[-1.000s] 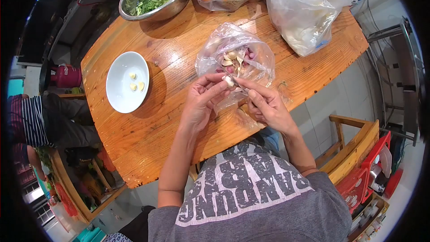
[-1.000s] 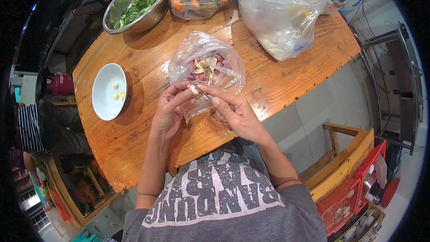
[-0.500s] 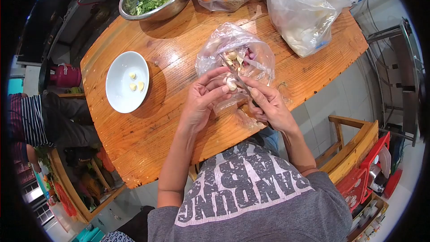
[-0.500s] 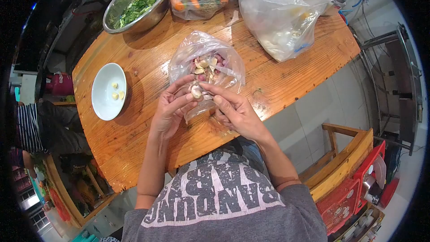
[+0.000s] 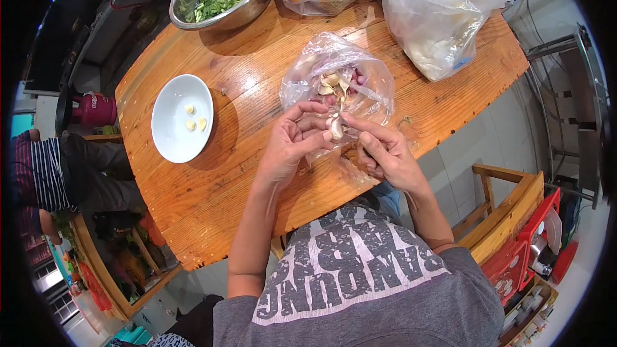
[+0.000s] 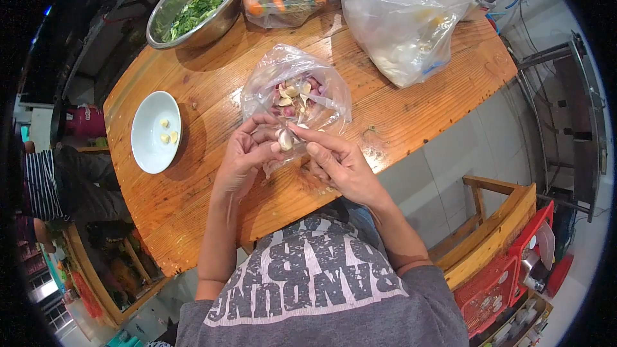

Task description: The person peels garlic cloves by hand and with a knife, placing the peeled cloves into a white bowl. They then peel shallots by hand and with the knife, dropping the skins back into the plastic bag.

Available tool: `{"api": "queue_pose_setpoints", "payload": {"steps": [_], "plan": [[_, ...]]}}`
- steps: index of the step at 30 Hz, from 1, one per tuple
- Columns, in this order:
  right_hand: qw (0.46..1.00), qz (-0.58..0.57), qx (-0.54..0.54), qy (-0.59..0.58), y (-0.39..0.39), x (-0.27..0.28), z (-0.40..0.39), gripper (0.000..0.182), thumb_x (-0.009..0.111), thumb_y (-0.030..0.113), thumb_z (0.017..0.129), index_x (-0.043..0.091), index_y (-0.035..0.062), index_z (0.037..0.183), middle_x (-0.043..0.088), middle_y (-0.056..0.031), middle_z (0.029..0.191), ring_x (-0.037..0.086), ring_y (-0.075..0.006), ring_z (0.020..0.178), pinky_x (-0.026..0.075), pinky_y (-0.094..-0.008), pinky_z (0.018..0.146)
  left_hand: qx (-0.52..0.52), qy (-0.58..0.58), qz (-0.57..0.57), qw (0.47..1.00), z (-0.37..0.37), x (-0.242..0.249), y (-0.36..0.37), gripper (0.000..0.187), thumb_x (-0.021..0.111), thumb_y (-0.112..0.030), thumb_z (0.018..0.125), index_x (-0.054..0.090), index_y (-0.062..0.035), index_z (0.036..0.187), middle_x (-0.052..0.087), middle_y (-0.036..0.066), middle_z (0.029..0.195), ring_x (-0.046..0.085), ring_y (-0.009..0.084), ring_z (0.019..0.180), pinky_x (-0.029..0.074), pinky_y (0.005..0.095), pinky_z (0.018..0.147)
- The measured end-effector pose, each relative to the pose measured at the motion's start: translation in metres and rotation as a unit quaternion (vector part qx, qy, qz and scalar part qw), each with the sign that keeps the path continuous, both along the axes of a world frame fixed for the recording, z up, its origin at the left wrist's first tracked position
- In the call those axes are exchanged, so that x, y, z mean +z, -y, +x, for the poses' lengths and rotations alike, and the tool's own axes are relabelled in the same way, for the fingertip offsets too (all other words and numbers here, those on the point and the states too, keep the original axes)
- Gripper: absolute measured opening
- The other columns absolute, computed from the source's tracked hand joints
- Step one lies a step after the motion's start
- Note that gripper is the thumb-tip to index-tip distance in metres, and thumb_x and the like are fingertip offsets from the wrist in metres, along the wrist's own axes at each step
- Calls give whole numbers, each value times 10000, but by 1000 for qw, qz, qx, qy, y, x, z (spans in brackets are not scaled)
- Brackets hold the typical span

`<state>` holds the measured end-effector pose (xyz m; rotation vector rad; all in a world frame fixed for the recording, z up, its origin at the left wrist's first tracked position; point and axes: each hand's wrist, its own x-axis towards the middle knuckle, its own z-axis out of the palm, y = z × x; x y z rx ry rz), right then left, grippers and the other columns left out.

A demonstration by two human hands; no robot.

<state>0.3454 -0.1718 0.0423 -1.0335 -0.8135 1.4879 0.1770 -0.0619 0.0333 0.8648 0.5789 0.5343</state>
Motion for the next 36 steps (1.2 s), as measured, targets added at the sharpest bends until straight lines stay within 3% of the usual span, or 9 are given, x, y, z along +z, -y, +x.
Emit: {"api": "queue_pose_setpoints", "payload": {"steps": [3,12,20,30,36], "plan": [[999,-24,-35,-25,-1,-1,2,380,430,227,988,457,84,1339,374,59,583,318,-26,496,266,-168,454,-6,-11,0,1000,2,0,2,369,680,-31,757,521,-40,1090,630,59,951,612,114,875,520,243,772],[999,-24,36,9,-3,7,2,511,442,266,981,262,76,1420,406,44,593,364,-35,485,288,-180,452,28,22,-29,999,1,-5,3,286,676,-37,781,545,-39,1035,623,82,1001,614,136,918,510,279,825],[999,-10,22,27,-2,4,-4,439,441,192,977,344,61,1384,464,40,648,387,-34,536,326,-192,500,87,13,8,996,5,-9,7,253,686,19,778,562,-15,996,618,60,959,622,132,894,503,251,787],[998,-2,6,58,-1,-2,-5,378,443,183,980,453,65,1338,391,70,622,330,-23,521,274,-189,471,91,10,38,995,3,-11,7,244,679,38,777,564,-2,988,613,58,974,624,127,904,507,231,772],[999,-21,14,19,-1,-2,-2,389,428,210,988,440,68,1349,365,73,620,307,-21,513,269,-191,464,89,15,36,995,5,-4,8,246,674,36,777,578,10,1002,615,66,1000,622,126,905,502,228,782]]}}
